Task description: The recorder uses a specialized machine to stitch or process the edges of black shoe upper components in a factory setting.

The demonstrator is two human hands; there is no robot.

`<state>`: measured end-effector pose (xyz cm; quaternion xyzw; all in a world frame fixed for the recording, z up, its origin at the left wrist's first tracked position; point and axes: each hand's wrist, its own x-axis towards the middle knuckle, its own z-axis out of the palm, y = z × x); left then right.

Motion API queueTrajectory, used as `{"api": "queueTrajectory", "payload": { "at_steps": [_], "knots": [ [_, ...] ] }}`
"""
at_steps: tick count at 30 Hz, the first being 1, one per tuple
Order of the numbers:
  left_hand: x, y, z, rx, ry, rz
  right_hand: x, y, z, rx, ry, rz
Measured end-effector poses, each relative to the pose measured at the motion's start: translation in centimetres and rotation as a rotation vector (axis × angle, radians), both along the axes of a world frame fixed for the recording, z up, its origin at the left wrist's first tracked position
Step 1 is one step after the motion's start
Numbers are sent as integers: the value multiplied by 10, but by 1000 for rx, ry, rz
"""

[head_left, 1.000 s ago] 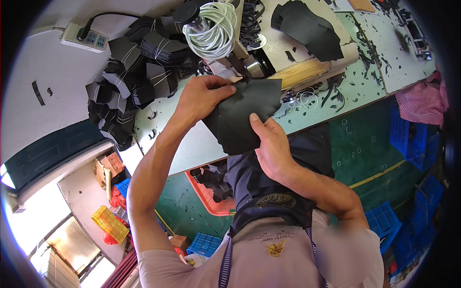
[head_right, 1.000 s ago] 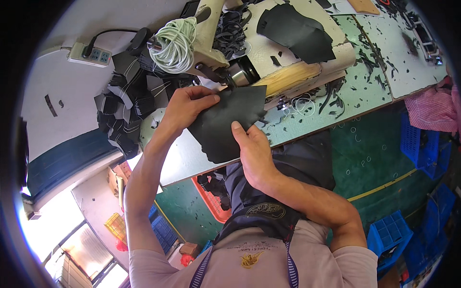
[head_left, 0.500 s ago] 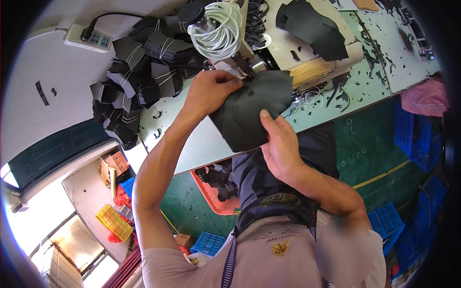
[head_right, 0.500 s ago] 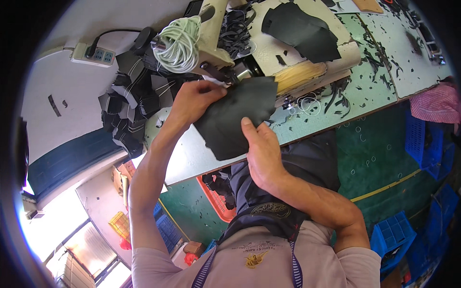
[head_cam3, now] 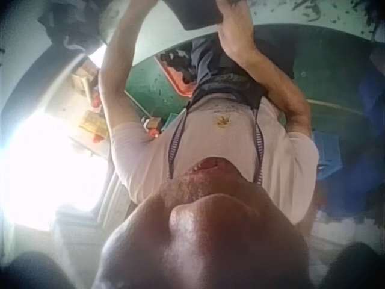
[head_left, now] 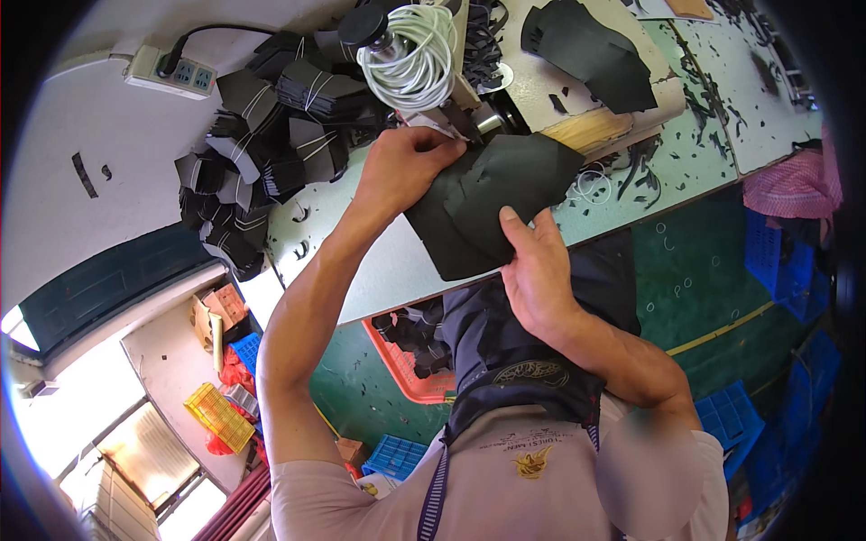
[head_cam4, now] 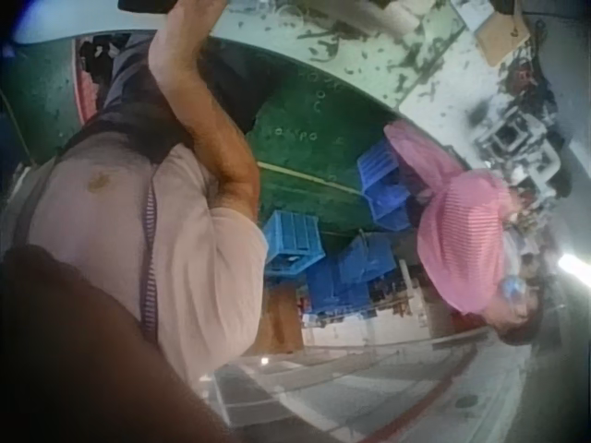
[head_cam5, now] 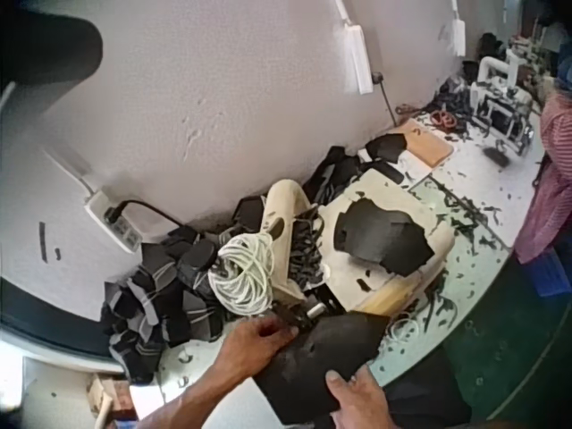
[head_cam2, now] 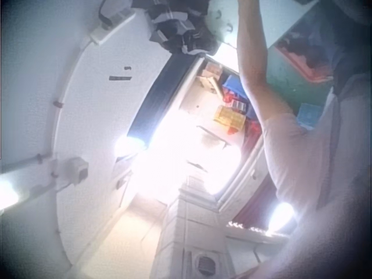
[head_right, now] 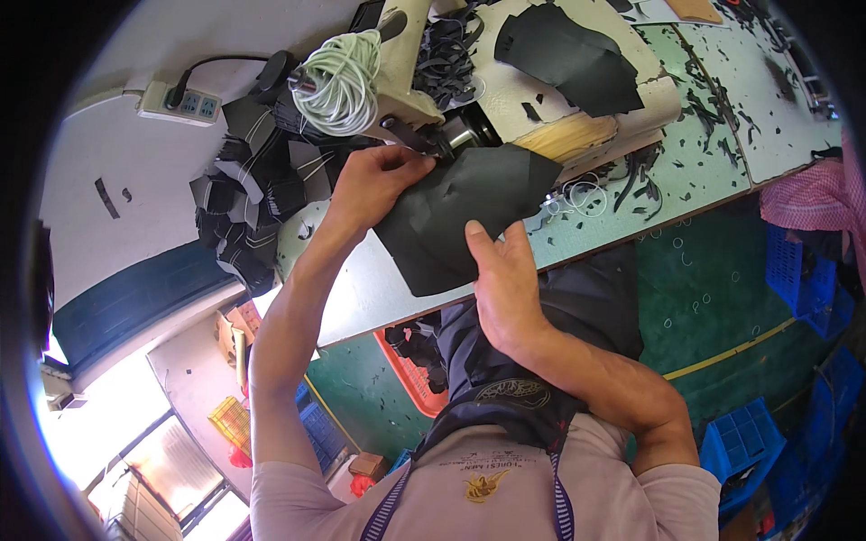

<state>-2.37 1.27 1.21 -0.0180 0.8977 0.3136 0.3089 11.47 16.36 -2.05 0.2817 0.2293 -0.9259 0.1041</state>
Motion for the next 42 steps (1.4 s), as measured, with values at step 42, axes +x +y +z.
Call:
{"api": "queueTrajectory", "payload": {
  "at_steps": [42],
  "knots": [
    [14,-16,-8,271,-63,162,-5,18,2,-81,-68,22]
  ]
}}
